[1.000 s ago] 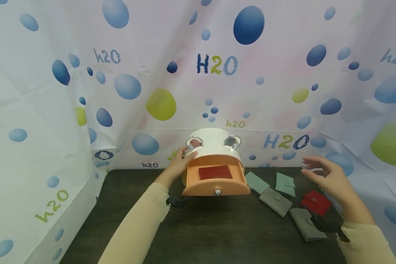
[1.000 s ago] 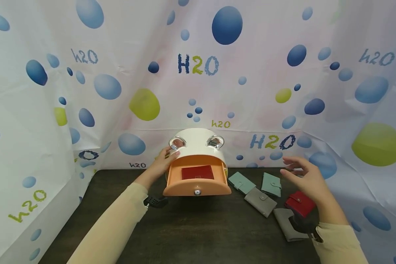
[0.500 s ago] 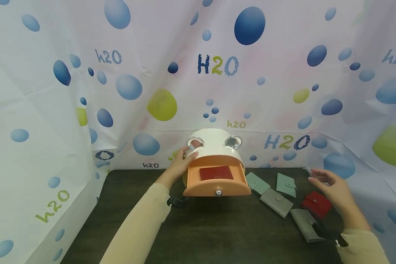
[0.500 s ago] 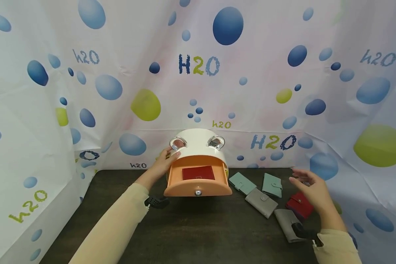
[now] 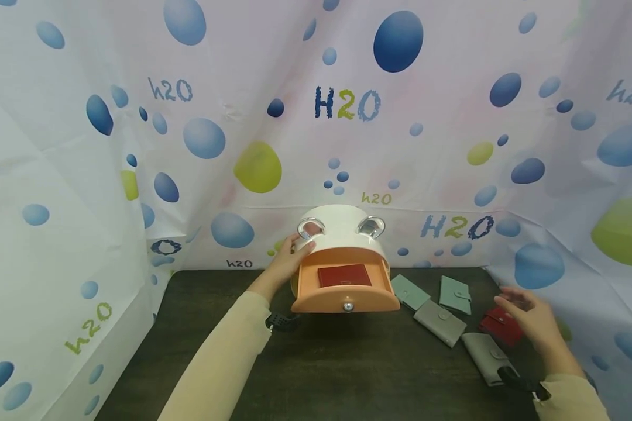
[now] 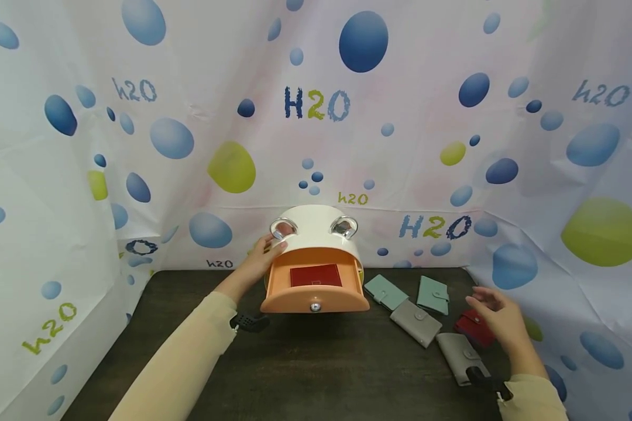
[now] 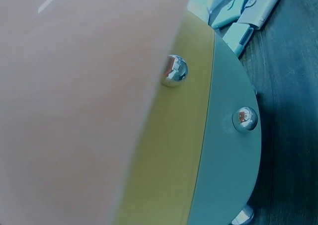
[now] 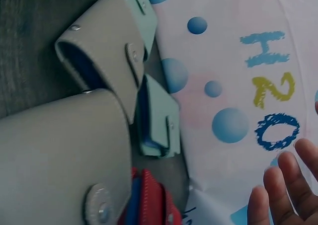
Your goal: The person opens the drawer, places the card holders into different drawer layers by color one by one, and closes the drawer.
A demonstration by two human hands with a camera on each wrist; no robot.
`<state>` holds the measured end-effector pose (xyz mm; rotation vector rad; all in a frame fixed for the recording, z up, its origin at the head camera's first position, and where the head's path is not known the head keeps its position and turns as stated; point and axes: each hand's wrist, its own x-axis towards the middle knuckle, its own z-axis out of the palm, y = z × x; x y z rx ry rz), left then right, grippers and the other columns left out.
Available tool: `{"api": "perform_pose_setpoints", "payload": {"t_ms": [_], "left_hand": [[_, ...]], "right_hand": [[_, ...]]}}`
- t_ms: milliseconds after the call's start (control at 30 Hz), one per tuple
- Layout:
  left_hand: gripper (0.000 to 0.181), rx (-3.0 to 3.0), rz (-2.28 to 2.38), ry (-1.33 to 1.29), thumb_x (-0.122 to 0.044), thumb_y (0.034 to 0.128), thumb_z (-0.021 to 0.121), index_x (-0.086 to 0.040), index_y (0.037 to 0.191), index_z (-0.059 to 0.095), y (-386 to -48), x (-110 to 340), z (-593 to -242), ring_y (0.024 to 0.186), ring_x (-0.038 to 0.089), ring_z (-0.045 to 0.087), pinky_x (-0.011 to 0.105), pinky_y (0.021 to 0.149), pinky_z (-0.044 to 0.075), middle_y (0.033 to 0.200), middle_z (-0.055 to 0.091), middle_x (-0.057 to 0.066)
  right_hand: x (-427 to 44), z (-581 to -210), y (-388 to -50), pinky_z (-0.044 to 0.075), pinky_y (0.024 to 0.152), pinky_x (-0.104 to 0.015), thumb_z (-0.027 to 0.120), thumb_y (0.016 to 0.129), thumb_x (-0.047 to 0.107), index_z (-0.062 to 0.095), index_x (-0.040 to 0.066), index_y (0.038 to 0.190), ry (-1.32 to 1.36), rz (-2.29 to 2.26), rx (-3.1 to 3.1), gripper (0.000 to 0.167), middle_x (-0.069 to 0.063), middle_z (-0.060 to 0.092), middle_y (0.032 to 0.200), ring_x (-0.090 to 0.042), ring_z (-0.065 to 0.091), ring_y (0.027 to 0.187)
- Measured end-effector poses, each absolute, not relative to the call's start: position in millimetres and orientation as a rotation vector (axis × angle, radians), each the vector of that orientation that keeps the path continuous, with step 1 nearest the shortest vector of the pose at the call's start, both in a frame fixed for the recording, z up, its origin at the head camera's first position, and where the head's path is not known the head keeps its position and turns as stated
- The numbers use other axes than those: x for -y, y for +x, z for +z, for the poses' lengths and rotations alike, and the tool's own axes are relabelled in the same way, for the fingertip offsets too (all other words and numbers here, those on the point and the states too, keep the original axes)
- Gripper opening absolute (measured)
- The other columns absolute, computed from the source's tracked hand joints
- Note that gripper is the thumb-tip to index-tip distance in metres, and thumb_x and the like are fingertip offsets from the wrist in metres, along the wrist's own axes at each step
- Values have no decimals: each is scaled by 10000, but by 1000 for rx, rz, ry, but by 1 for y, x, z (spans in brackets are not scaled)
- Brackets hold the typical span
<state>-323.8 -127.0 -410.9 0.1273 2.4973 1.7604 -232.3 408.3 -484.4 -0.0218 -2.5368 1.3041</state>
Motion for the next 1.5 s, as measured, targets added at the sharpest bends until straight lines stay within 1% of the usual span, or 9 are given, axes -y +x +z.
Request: {"api": "perform_pose_setpoints", "payload": {"t_ms": [200, 300, 367, 433, 500, 600, 900, 1267, 1500], "left_hand": [[899, -2513, 1743, 121, -609, 934, 577, -123, 1591, 202, -323, 128, -411, 1477, 398, 234, 561, 1156, 284, 1637, 177, 197], [890, -2517, 1740, 127, -599, 940, 577, -121, 1591, 203, -322, 128, -410, 1474, 402, 239, 563, 1151, 292, 1635, 182, 197], [886, -2517, 1737, 126, -595, 941, 578, -124, 1591, 203, -322, 128, -409, 1473, 400, 242, 562, 1151, 294, 1635, 183, 193], [884, -2516, 1739, 123, -598, 941, 575, -128, 1591, 203, -321, 128, -409, 1473, 400, 242, 563, 1151, 294, 1636, 183, 190], [887, -2516, 1740, 123, -606, 940, 571, -131, 1592, 201, -322, 129, -409, 1475, 399, 241, 564, 1153, 289, 1637, 183, 186], [884, -2511, 1747, 118, -610, 940, 569, -134, 1590, 206, -322, 129, -409, 1476, 392, 241, 559, 1156, 285, 1638, 186, 179], [889, -2518, 1745, 132, -593, 943, 575, -113, 1590, 199, -321, 130, -408, 1481, 403, 223, 559, 1163, 272, 1636, 180, 194], [906, -2515, 1759, 128, -609, 930, 585, -118, 1590, 205, -325, 129, -411, 1472, 398, 245, 558, 1156, 286, 1635, 184, 195], [886, -2519, 1758, 141, -592, 940, 579, -119, 1589, 205, -324, 128, -412, 1459, 392, 274, 553, 1141, 314, 1630, 195, 193]], "right_hand": [[-409, -494, -232, 502, 632, -176, 686, 959, 363, 552, -63, 1310, -167, 1283, 2592, 568, 284, 553, 909, 128, 541, 768], [-411, -497, -232, 472, 654, -205, 679, 949, 420, 547, -73, 1327, -261, 1190, 2646, 636, 121, 645, 963, 138, 483, 797], [-412, -497, -232, 493, 721, -288, 663, 951, 449, 542, -80, 1335, -313, 1141, 2676, 665, -91, 682, 1051, 8, 563, 877], [-411, -498, -233, 511, 794, -427, 645, 956, 464, 524, -96, 1340, -353, 1129, 2697, 689, -288, 625, 1184, -220, 618, 990], [-410, -498, -233, 487, 854, -554, 627, 962, 476, 499, -107, 1356, -395, 1134, 2711, 715, -367, 538, 1295, -445, 557, 1117], [-410, -497, -234, 433, 927, -636, 603, 964, 500, 455, -108, 1388, -476, 1154, 2733, 756, -380, 473, 1369, -533, 467, 1213], [-411, -500, -237, 375, 998, -663, 558, 976, 506, 289, -146, 1447, -665, 1131, 2832, 848, -432, 304, 1429, -587, 357, 1268], [-415, -511, -239, 267, 1087, -684, 664, 912, 471, 26, -192, 1490, -721, 1225, 2854, 1087, -474, 130, 1470, -629, 186, 1336], [-418, -520, -238, 374, 1018, -630, 748, 871, 390, -13, -228, 1465, -723, 1368, 2771, 1147, -478, 214, 1386, -584, 324, 1242]]}}
